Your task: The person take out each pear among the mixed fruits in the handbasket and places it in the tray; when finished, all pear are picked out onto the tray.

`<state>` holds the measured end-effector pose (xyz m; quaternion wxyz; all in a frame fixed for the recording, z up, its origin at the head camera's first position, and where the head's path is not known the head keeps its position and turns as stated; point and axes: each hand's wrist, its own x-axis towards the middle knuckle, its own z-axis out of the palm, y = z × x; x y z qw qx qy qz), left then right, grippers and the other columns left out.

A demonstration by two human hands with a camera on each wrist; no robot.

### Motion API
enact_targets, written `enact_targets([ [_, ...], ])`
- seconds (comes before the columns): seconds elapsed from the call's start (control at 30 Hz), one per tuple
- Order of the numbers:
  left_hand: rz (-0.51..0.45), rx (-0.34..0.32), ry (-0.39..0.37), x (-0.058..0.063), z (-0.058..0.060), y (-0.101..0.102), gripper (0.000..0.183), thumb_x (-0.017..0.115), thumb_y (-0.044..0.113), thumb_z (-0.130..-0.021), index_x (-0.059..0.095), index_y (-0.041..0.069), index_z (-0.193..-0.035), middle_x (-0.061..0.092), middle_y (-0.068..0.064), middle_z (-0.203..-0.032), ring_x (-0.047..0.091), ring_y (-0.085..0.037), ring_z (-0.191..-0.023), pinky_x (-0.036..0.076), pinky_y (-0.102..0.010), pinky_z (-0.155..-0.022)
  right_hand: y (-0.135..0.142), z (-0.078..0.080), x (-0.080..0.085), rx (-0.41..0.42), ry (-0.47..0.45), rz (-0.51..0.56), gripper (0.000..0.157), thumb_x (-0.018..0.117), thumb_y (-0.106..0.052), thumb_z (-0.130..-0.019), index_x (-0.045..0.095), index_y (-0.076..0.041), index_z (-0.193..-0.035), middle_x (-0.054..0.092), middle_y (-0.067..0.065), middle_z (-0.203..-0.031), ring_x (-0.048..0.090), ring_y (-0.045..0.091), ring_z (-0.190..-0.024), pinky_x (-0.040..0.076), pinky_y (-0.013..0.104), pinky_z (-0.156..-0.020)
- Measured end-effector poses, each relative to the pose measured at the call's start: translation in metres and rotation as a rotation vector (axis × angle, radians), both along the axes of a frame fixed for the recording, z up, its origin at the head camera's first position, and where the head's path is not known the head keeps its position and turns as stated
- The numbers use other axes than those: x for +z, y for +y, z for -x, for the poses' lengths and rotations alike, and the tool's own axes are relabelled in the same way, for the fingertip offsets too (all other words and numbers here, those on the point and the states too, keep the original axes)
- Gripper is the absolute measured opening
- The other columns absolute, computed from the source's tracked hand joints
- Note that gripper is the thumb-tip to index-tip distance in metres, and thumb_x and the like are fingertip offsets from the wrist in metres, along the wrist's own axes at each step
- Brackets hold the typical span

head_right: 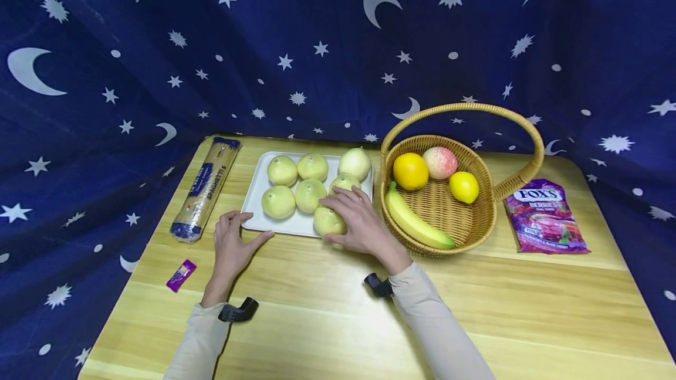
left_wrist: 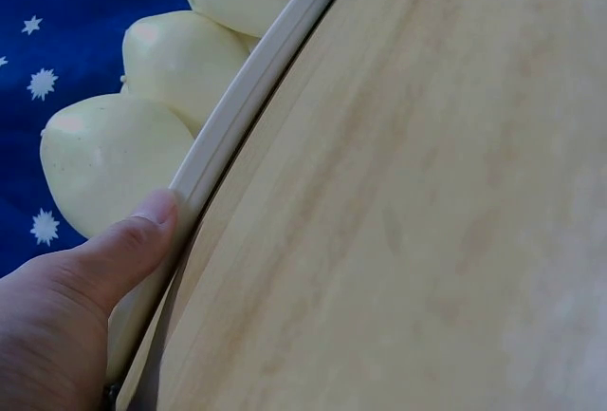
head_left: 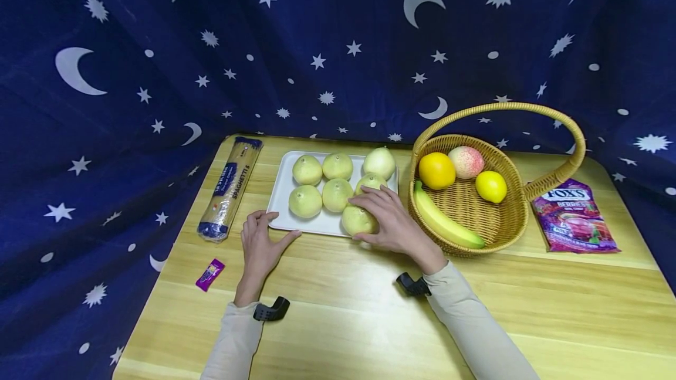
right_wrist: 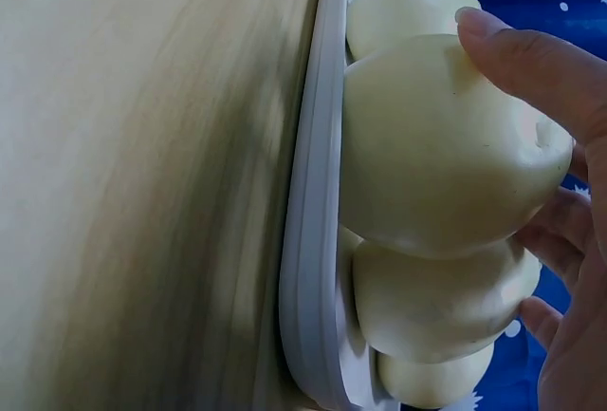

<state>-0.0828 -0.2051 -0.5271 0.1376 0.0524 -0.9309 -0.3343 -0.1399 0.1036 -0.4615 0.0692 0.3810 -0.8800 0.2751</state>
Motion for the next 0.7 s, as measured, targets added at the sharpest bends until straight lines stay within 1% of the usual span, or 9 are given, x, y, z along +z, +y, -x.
enact_targets([
  [0.17, -0.001, -0.001, 0.003, 0.0, 0.0, 0.0, 0.066, 0.085, 0.048, -0.07, 0.061, 0.006, -0.114, 0.044, -0.022, -0.127, 0.039, -0.036, -0.109, 0.028, -0.049, -0.096, 0.0, 0.002, -0.001, 0.002, 0.009, 0.044, 0.071, 0.086, -0.04, -0.07, 0.059, -0.014, -0.13, 0.058, 0.009, -0.137, 0.04, 0.031, -0.138, 0.019, 0.057, -0.116],
  [0.33, -0.007, -0.001, 0.005, 0.0, 0.0, 0.0, 0.059, 0.085, 0.047, -0.07, 0.06, 0.007, -0.106, 0.045, -0.022, -0.126, 0.039, -0.036, -0.109, 0.028, -0.049, -0.096, 0.0, 0.007, 0.001, -0.015, 0.038, 0.136, 0.068, 0.083, -0.039, -0.073, 0.059, -0.012, -0.131, 0.054, 0.012, -0.14, 0.038, 0.036, -0.139, 0.023, 0.062, -0.112],
  [0.4, -0.01, 0.002, 0.006, 0.0, 0.0, -0.001, 0.058, 0.086, 0.047, -0.07, 0.06, 0.007, -0.103, 0.045, -0.022, -0.125, 0.039, -0.036, -0.109, 0.028, -0.049, -0.096, -0.001, 0.009, 0.003, -0.025, 0.025, 0.175, 0.067, 0.082, -0.037, -0.074, 0.058, -0.011, -0.132, 0.052, 0.013, -0.142, 0.036, 0.037, -0.139, 0.022, 0.063, -0.111],
  [0.53, -0.012, 0.006, 0.007, 0.0, 0.0, -0.001, 0.054, 0.086, 0.046, -0.07, 0.058, 0.008, -0.096, 0.046, -0.022, -0.125, 0.039, -0.036, -0.108, 0.028, -0.049, -0.096, -0.004, 0.017, 0.006, -0.055, -0.038, 0.261, 0.065, 0.082, -0.03, -0.076, 0.058, -0.01, -0.133, 0.049, 0.014, -0.145, 0.035, 0.037, -0.139, 0.02, 0.062, -0.113],
  [0.6, -0.015, 0.005, 0.008, -0.001, 0.0, -0.001, 0.053, 0.086, 0.046, -0.07, 0.057, 0.009, -0.093, 0.047, -0.021, -0.125, 0.04, -0.036, -0.108, 0.028, -0.049, -0.096, -0.006, 0.022, 0.007, -0.083, -0.062, 0.303, 0.063, 0.082, -0.027, -0.076, 0.059, -0.009, -0.132, 0.048, 0.015, -0.145, 0.036, 0.037, -0.138, 0.019, 0.06, -0.113],
  [0.7, -0.019, 0.003, 0.006, -0.001, 0.0, -0.001, 0.053, 0.086, 0.047, -0.07, 0.057, 0.009, -0.092, 0.047, -0.021, -0.125, 0.04, -0.035, -0.108, 0.028, -0.048, -0.095, -0.009, 0.03, 0.008, -0.135, -0.073, 0.346, 0.06, 0.081, -0.026, -0.077, 0.06, -0.009, -0.13, 0.049, 0.017, -0.142, 0.039, 0.038, -0.134, 0.021, 0.06, -0.111],
])
